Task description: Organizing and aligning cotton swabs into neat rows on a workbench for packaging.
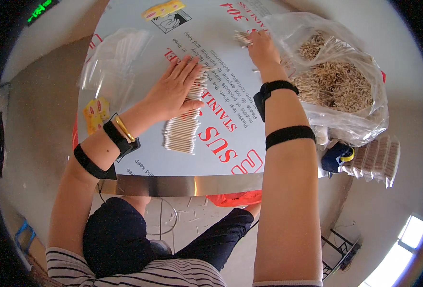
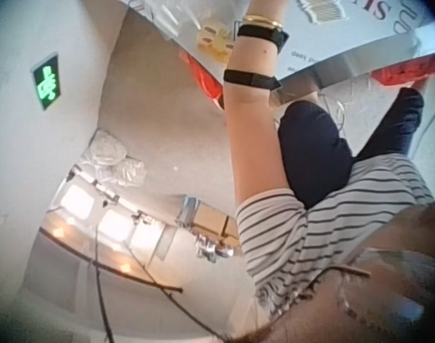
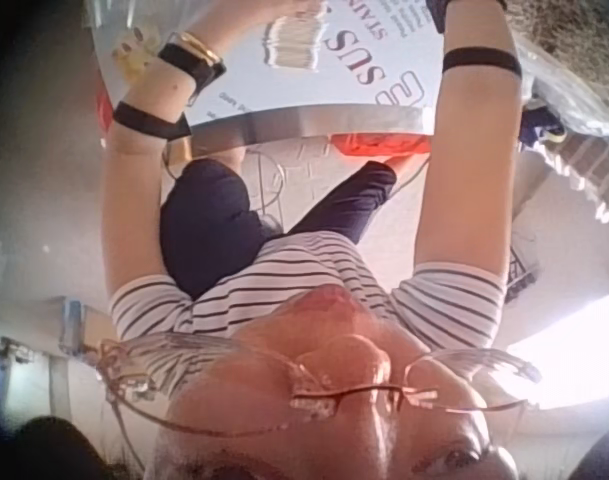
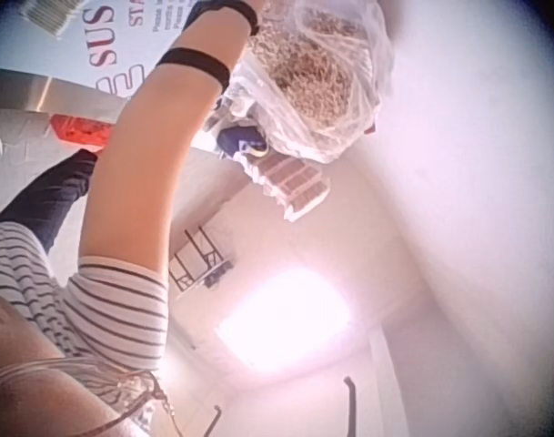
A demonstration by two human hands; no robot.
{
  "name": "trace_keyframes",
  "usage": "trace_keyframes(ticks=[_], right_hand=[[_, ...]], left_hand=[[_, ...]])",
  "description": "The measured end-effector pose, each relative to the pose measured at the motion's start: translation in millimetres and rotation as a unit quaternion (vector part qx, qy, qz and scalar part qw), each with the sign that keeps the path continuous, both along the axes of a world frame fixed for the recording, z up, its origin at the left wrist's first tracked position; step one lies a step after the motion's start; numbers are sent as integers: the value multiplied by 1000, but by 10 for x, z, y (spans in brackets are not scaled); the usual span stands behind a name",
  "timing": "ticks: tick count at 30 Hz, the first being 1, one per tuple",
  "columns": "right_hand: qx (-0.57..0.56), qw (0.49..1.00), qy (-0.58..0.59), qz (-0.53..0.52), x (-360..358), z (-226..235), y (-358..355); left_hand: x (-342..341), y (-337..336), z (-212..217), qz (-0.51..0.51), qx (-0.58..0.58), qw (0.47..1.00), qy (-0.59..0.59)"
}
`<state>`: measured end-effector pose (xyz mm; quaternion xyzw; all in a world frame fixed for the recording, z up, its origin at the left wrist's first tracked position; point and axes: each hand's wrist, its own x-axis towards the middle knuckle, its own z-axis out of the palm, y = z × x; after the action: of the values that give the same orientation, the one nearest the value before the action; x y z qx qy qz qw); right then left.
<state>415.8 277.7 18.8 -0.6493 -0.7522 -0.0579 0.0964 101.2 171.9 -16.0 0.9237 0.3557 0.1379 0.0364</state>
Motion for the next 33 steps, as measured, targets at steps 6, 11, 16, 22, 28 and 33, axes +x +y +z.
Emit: trace_keyframes(ticks=[6, 11, 16, 22, 28, 33], right_hand=[[-76, 997, -15, -11, -189, 91, 101], [-103, 990, 82, 50, -812, 132, -93], [-146, 968, 159, 129, -1128, 122, -336], [-91, 950, 275, 114, -1043, 203, -628], [-78, 955, 283, 44, -878, 185, -848], [-59, 954, 292, 29, -918, 84, -843]], left_hand=[[6, -5, 7, -5, 11, 1000, 3], [-26, 4, -6, -15, -2, 1000, -19], [-6, -20, -2, -3, -7, 999, -40], [-5, 25, -17, 16, -21, 994, -106], [-47, 162, 55, 39, 22, 999, -5], [-16, 189, 101, 43, 21, 999, 15]])
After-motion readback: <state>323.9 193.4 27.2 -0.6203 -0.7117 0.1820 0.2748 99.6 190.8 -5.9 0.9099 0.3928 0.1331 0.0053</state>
